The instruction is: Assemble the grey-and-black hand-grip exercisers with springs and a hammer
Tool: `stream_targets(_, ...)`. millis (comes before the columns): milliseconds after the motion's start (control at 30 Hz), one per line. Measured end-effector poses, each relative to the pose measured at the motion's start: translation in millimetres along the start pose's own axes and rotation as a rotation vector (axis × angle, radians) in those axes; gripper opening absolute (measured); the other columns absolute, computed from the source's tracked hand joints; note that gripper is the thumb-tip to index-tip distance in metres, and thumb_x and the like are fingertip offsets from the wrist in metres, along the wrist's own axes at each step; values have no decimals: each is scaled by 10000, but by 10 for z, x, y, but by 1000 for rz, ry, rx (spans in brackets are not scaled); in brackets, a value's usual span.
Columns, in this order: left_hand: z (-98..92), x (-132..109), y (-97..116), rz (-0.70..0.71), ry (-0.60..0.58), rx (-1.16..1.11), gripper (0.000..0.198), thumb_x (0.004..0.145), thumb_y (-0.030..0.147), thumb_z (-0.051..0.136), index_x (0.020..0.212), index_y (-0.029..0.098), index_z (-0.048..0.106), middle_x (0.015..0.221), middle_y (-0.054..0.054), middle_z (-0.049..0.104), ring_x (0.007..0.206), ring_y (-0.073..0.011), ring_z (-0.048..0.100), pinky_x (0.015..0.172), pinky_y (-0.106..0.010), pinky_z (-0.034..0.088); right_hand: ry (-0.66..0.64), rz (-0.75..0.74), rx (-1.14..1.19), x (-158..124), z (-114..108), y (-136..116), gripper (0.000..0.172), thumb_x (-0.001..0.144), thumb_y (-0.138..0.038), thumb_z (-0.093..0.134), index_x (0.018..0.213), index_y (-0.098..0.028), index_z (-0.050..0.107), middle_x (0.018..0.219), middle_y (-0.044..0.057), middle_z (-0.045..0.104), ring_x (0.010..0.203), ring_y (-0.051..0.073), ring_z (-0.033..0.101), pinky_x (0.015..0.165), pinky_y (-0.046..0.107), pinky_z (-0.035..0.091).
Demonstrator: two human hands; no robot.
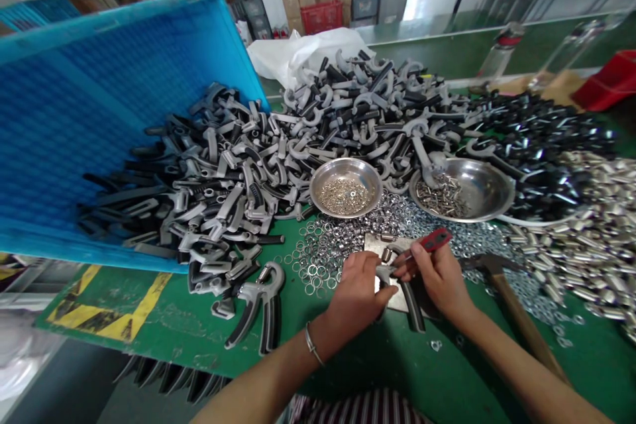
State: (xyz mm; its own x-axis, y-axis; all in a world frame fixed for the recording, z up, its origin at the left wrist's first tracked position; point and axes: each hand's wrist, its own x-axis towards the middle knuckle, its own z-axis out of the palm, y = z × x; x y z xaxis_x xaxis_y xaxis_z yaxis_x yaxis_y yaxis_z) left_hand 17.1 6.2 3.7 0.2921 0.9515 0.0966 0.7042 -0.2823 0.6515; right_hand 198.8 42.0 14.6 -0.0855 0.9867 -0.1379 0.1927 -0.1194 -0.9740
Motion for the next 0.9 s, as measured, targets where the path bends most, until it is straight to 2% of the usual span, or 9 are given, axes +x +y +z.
stream_targets(133, 16, -1, -7, 9, 13, -8, 413, 845, 353, 715, 1161, 186, 508, 1205, -96, 568, 1175, -273, 499, 1077, -446, 363, -4, -21, -116, -34, 5, 41, 270, 964, -547, 452, 946, -278, 443, 778, 55, 738, 622, 240, 712, 619, 379, 580)
stream_targets(300, 1, 5, -2, 24, 6, 5, 384, 861, 359, 691, 1159, 190, 517, 1185, -99, 572, 1157, -280, 509, 1057, -459, 378, 57, -215, -555, -53, 51, 7, 278, 887, -500, 533, 896, -223, 556, 750, 116, 722, 688, 293, 713, 635, 382, 549)
stream_targets(400, -3, 23, 7, -11, -15, 12, 378, 857, 358, 694, 1151, 190, 524, 1188, -98, 575, 1149, -285, 508, 1046, -458, 385, 37, -234, -436, 86, 89, -167, 312, 884, -494, 545, 858, -190, 607, 641, 48, 706, 517, 185, 644, 474, 273, 515)
stream_targets(500, 25, 14, 26, -58, -34, 17, 380, 850, 367, 701, 1144, 195, 532, 1195, -93, 578, 1149, -285, 508, 1046, -454, 385, -31, -178, -174, 305, 77, -284, 464, 986, -535, 311, 847, -193, 592, 509, -44, 625, 304, 103, 405, 305, 224, 390)
stream_targets(567, 37, -18, 54, -67, -44, 17, 377, 854, 374, 695, 1150, 202, 536, 1199, -90, 577, 1158, -285, 508, 1050, -454, 384, -74, -123, -145, 437, -15, -250, 502, 1011, -544, 204, 870, -215, 556, 485, -60, 575, 288, 106, 339, 307, 226, 348)
stream_targets(633, -9, -35, 93, -52, -55, 26, 419, 859, 388, 689, 1195, 195, 529, 1243, -104, 565, 1192, -292, 497, 1059, -460, 380, -93, -79, -242, 529, -201, -155, 424, 977, -581, 344, 854, -225, 540, 503, -44, 567, 347, 126, 413, 375, 245, 365)
stream_targets(733, -277, 112, 115, 26, -61, 79, 459, 890, 403, 652, 1276, 189, 525, 1303, -114, 554, 1218, -290, 486, 1059, -451, 380, -60, -109, -712, 586, -563, -87, 373, 830, -584, 628, 786, -217, 579, 567, 7, 597, 497, 187, 540, 505, 289, 394)
stream_targets(800, -576, 391, 56, 79, -45, 176, 327, 954, 381, 554, 1230, 207, 584, 1228, -90, 607, 1164, -270, 519, 1040, -438, 386, -73, -205, -1007, 605, -710, -190, 338, 845, -551, 628, 831, -213, 634, 697, 51, 657, 607, 221, 596, 565, 307, 404)
stream_targets(900, -1022, 980, -153, 33, -56, 438, 273, 991, 264, 434, 1071, 169, 677, 1089, -120, 667, 1114, -284, 560, 1027, -454, 376, -126, -443, -1180, 711, -573, -536, 264, 962, -411, 497, 963, -234, 693, 945, 84, 699, 821, 240, 634, 644, 310, 432)
